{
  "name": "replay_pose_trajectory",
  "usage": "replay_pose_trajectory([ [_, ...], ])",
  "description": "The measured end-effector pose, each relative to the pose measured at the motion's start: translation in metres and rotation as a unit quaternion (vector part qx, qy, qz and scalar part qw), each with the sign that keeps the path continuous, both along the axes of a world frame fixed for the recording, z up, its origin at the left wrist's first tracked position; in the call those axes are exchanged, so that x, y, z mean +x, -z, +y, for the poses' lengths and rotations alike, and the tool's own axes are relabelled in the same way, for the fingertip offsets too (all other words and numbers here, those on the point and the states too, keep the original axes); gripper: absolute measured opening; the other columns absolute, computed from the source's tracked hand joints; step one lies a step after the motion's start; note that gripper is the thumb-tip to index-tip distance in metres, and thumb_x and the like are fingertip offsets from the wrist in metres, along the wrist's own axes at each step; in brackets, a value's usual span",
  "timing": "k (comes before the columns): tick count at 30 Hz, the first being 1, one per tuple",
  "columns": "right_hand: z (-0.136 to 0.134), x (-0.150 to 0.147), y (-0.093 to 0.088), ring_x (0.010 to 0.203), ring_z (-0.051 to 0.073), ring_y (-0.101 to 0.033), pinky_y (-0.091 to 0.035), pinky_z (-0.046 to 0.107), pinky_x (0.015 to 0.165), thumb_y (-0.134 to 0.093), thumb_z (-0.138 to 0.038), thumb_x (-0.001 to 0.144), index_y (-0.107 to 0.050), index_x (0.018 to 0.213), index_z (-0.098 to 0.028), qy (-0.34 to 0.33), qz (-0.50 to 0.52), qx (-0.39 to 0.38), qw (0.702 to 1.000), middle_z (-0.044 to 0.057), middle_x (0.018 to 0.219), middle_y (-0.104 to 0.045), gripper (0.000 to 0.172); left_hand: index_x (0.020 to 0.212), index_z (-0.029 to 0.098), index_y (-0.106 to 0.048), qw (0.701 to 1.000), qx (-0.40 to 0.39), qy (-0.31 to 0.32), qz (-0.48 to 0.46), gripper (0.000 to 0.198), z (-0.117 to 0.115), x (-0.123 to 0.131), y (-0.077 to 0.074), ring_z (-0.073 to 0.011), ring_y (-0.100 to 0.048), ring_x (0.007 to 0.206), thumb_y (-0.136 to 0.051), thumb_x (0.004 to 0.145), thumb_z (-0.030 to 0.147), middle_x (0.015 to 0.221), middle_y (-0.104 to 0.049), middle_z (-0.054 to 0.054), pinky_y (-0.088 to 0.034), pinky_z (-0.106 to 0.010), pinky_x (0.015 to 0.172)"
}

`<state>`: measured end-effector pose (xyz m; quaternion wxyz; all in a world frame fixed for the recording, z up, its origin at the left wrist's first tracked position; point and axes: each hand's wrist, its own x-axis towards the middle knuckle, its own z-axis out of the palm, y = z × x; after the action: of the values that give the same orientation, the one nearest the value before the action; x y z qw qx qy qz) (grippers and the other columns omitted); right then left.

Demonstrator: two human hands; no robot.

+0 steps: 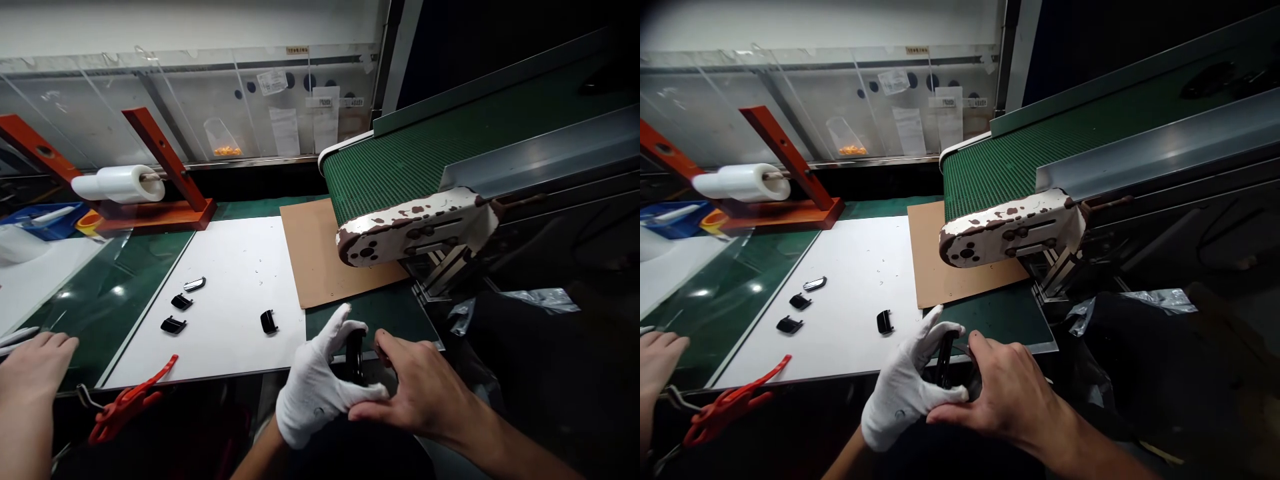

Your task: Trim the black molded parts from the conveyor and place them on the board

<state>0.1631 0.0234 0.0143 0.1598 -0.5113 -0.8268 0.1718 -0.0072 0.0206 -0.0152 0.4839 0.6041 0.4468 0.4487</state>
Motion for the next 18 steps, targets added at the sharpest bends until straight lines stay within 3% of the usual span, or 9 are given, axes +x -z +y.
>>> replay_pose_trajectory([
  [12, 0.0003, -0.0028, -0.0013, 0.056, 0.032, -0.064, -0.031, 0.033, 0.048, -0.043, -0.081, 0.069, -0.055, 0.087, -0.015, -0.029, -0.044, 0.022, 0.998, 0.011, 0.066, -0.066, 0.070, 0.139, 0.026, -0.038, 0.999, -0.007, 0.042, -0.033, 0.095, -0.0001, -0.0020, -0.0061, -0.0221, -0.064, 0.102, -0.085, 0.056, 0.024, 0.115, -0.065, -0.004, -0.053, -0.033, 0.094],
  [18, -0.0005, -0.0036, 0.0046, 0.052, 0.030, -0.063, -0.033, 0.033, 0.045, -0.027, -0.084, 0.073, -0.059, 0.086, -0.011, -0.025, -0.049, 0.088, 0.995, 0.014, 0.063, -0.065, 0.081, 0.138, 0.026, -0.040, 0.999, -0.016, 0.030, -0.034, 0.093, -0.0005, 0.0005, -0.0056, -0.0219, -0.063, 0.103, -0.086, 0.056, 0.025, 0.114, -0.066, -0.004, -0.052, -0.033, 0.095],
])
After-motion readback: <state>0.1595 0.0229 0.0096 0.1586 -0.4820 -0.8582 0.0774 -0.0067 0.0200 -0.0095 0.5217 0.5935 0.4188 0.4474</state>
